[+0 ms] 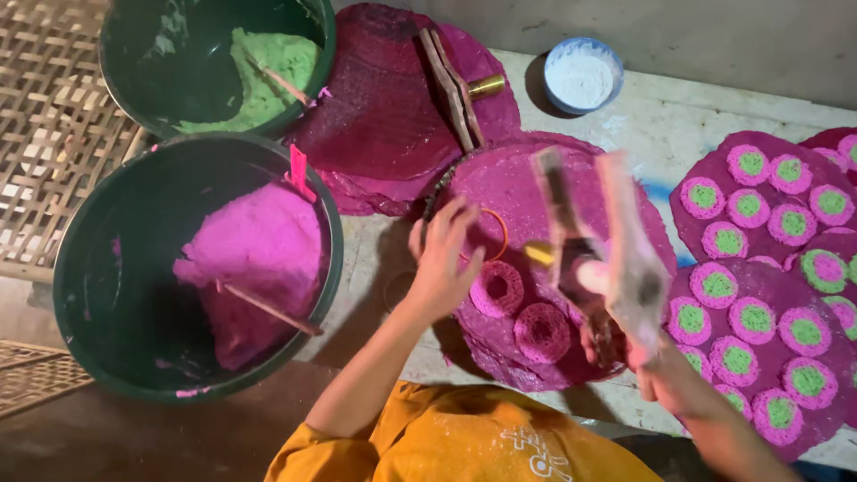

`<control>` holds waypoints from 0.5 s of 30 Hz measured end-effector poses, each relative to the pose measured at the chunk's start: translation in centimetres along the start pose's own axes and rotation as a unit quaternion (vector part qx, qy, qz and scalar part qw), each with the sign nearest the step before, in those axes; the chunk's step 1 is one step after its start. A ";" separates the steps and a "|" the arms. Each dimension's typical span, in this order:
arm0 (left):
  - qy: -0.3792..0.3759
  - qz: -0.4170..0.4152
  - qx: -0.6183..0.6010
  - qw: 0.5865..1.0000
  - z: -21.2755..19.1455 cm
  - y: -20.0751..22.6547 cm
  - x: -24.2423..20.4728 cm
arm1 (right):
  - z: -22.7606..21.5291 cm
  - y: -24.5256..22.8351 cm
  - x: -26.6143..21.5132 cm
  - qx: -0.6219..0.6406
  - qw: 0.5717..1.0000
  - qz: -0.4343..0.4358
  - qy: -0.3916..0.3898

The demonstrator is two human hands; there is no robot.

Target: The person scoops pink and green paste into a manual extruder, then presses the extruder onto a circular base to form patterned coils.

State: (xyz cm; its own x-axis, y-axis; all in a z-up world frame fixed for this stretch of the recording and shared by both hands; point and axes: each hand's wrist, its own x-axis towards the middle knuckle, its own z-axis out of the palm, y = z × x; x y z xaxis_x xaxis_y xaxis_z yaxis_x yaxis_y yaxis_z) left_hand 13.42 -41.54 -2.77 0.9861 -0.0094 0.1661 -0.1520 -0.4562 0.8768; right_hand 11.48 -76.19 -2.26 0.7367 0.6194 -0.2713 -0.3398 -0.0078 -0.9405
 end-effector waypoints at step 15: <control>-0.089 0.104 -0.848 0.512 -1.4 -1.3 12.7 | -0.7 -14.3 11.9 -0.254 0.891 0.360 -0.110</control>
State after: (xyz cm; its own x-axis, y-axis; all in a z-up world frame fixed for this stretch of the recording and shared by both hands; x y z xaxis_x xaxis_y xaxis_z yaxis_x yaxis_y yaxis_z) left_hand 26.06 -39.85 -1.18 0.9044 -0.0498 0.4238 0.0532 0.9986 0.0039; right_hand 25.50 -69.22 7.78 0.2821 0.4490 -0.8479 -0.3289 -0.7849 -0.5251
